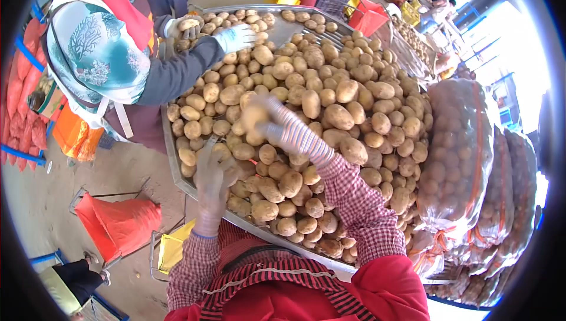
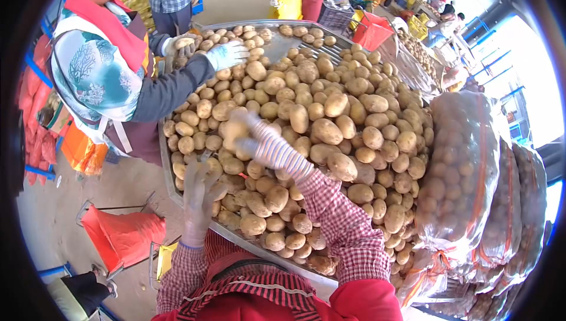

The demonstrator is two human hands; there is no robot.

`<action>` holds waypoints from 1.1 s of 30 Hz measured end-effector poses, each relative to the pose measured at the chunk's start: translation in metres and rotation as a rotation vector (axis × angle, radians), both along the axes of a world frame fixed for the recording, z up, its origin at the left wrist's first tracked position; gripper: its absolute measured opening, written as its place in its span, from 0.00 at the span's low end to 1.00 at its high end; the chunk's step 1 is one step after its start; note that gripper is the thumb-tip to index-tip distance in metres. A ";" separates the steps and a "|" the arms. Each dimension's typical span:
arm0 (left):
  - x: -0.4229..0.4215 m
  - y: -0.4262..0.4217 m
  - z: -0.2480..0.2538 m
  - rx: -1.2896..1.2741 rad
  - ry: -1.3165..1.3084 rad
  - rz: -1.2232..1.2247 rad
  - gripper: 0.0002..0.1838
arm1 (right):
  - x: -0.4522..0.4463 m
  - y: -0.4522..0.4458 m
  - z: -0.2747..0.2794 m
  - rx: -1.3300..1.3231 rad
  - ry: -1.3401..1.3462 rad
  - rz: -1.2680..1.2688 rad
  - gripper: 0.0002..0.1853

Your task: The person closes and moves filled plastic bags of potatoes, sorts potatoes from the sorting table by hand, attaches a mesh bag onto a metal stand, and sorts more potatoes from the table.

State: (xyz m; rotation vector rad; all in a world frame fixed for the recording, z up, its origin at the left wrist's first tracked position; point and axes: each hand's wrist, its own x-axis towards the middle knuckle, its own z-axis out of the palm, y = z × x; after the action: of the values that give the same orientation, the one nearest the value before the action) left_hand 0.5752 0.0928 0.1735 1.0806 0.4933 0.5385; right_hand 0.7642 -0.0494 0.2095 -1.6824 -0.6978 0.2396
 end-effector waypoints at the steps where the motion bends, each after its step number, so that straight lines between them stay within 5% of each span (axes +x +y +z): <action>1: 0.016 -0.011 0.011 -0.204 -0.036 -0.069 0.19 | -0.012 -0.006 0.007 -0.174 0.002 0.207 0.31; 3: 0.024 -0.013 0.006 -0.405 -0.074 -0.132 0.24 | -0.014 -0.008 0.028 -0.347 0.002 0.420 0.32; 5: 0.017 -0.006 -0.028 -0.559 0.096 -0.421 0.21 | 0.005 -0.018 0.049 -1.213 -0.621 -0.116 0.28; 7: 0.011 -0.010 -0.039 -0.555 -0.026 -0.568 0.19 | 0.041 -0.036 0.032 -1.460 -0.622 -0.141 0.26; 11: 0.006 -0.024 -0.029 -0.298 0.066 -0.436 0.19 | 0.048 -0.036 0.021 -1.477 -0.764 0.011 0.30; 13: 0.007 -0.026 -0.039 0.731 -0.058 -0.294 0.19 | 0.037 -0.037 0.012 -1.300 -0.751 0.031 0.31; 14: 0.006 -0.022 -0.040 0.777 -0.063 -0.362 0.22 | 0.033 -0.041 0.014 -1.186 -0.701 -0.019 0.31; 15: 0.009 -0.024 -0.039 0.775 -0.064 -0.353 0.22 | 0.027 -0.046 0.019 -1.186 -0.709 -0.014 0.31; 17: 0.012 -0.030 -0.030 -0.646 -0.109 -0.545 0.28 | 0.006 -0.056 0.036 -0.513 -0.295 -0.100 0.31; 21: 0.012 -0.045 0.003 -0.645 0.023 -0.713 0.34 | -0.055 -0.069 0.047 0.023 0.327 0.113 0.28; 24: -0.001 -0.056 -0.001 -0.666 -0.145 -0.935 0.45 | -0.099 -0.072 0.027 0.087 0.431 0.214 0.22; 27: -0.021 -0.062 -0.029 -0.502 -0.106 -0.926 0.43 | -0.126 -0.087 0.011 0.149 0.663 0.172 0.16; 29: -0.048 -0.050 -0.014 -0.463 -0.068 -0.838 0.40 | -0.129 -0.097 0.005 0.099 0.459 0.107 0.12; 30: -0.081 -0.030 -0.031 -0.199 -0.024 -0.746 0.38 | -0.128 -0.108 0.015 -0.148 0.299 -0.061 0.09; 32: -0.125 -0.006 -0.034 -0.134 0.186 -0.476 0.39 | -0.115 -0.123 0.014 -0.419 -0.003 -0.150 0.13; 33: -0.143 0.001 -0.027 -0.331 0.352 -0.277 0.40 | -0.106 -0.120 0.023 -0.573 -0.222 -0.153 0.18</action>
State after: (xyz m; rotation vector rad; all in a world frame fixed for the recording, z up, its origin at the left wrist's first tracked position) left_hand 0.4325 0.0942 0.1470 0.9062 0.6993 0.0154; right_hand 0.6583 -0.1696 0.2325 -2.3269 -0.6981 0.1512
